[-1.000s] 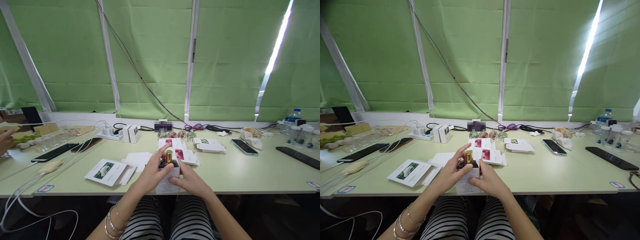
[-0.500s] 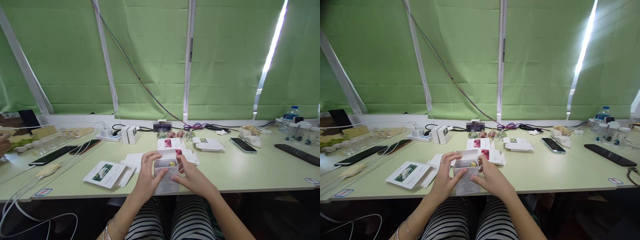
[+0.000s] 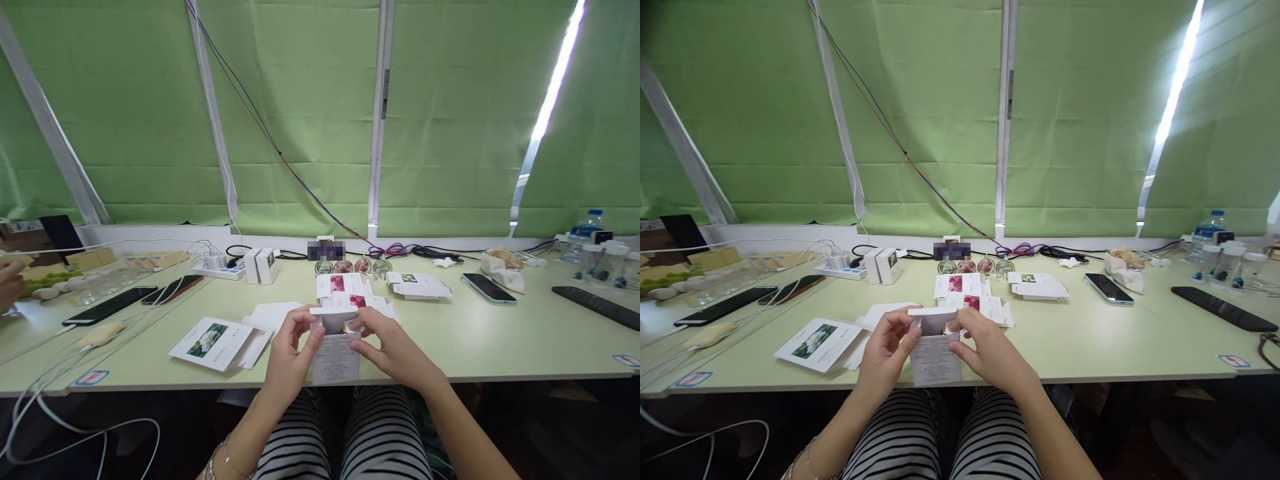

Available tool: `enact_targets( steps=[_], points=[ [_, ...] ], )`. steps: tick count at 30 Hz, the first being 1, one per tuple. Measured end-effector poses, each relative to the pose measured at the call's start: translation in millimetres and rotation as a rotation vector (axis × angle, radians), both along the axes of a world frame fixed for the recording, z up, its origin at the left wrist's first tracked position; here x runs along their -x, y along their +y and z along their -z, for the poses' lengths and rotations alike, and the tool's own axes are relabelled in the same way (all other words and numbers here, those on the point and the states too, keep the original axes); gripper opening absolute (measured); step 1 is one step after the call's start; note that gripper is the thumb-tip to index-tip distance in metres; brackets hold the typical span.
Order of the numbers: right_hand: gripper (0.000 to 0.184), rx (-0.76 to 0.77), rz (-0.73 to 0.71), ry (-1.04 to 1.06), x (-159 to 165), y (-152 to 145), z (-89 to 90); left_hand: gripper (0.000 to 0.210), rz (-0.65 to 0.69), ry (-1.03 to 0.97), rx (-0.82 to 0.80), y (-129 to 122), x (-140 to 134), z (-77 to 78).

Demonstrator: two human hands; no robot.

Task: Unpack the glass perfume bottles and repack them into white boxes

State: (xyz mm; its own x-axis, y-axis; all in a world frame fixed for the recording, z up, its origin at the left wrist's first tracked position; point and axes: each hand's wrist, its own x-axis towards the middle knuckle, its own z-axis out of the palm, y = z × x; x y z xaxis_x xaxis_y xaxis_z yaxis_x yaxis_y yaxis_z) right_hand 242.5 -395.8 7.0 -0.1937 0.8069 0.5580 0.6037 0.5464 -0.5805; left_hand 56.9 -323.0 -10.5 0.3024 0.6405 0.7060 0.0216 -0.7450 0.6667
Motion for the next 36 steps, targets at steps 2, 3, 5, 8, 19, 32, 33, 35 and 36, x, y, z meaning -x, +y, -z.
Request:
enact_targets(
  steps=[2, 3, 5, 8, 19, 32, 33, 35, 36],
  points=[
    [0.013, -0.004, -0.012, 0.003, 0, 0, -0.2, 0.009, -0.087, 0.167, -0.182, -5, 1, -6.5],
    [0.015, -0.002, -0.016, 0.013, 0, -1, -0.1, 0.013, -0.122, 0.266, -0.280, -7, 2, -10.1],
    [0.021, 0.011, -0.017, 0.038, 0, -1, 0.4, 0.019, -0.153, 0.433, -0.441, -11, 1, -16.1],
    [0.029, 0.023, -0.007, 0.049, 1, 0, 1.6, 0.021, -0.191, 0.521, -0.539, -12, -1, -18.9],
    [0.012, 0.003, -0.006, -0.034, 1, 0, -2.3, 0.013, -0.257, 0.430, -0.453, -4, 5, -5.8],
    [0.025, -0.074, 0.014, 0.271, 4, 6, 7.2, 0.022, 0.056, -0.092, 0.253, 2, -1, -7.2],
    [0.023, -0.071, 0.010, 0.239, 6, 6, 6.8, 0.019, 0.076, -0.064, 0.255, 2, 0, -8.9],
    [0.019, -0.091, 0.020, 0.175, 8, 6, 6.1, 0.015, 0.102, -0.024, 0.194, 2, 4, -10.1],
    [0.019, -0.110, 0.031, 0.157, 9, 6, 5.9, 0.016, 0.109, -0.006, 0.140, 2, 6, -9.8]
  ],
)
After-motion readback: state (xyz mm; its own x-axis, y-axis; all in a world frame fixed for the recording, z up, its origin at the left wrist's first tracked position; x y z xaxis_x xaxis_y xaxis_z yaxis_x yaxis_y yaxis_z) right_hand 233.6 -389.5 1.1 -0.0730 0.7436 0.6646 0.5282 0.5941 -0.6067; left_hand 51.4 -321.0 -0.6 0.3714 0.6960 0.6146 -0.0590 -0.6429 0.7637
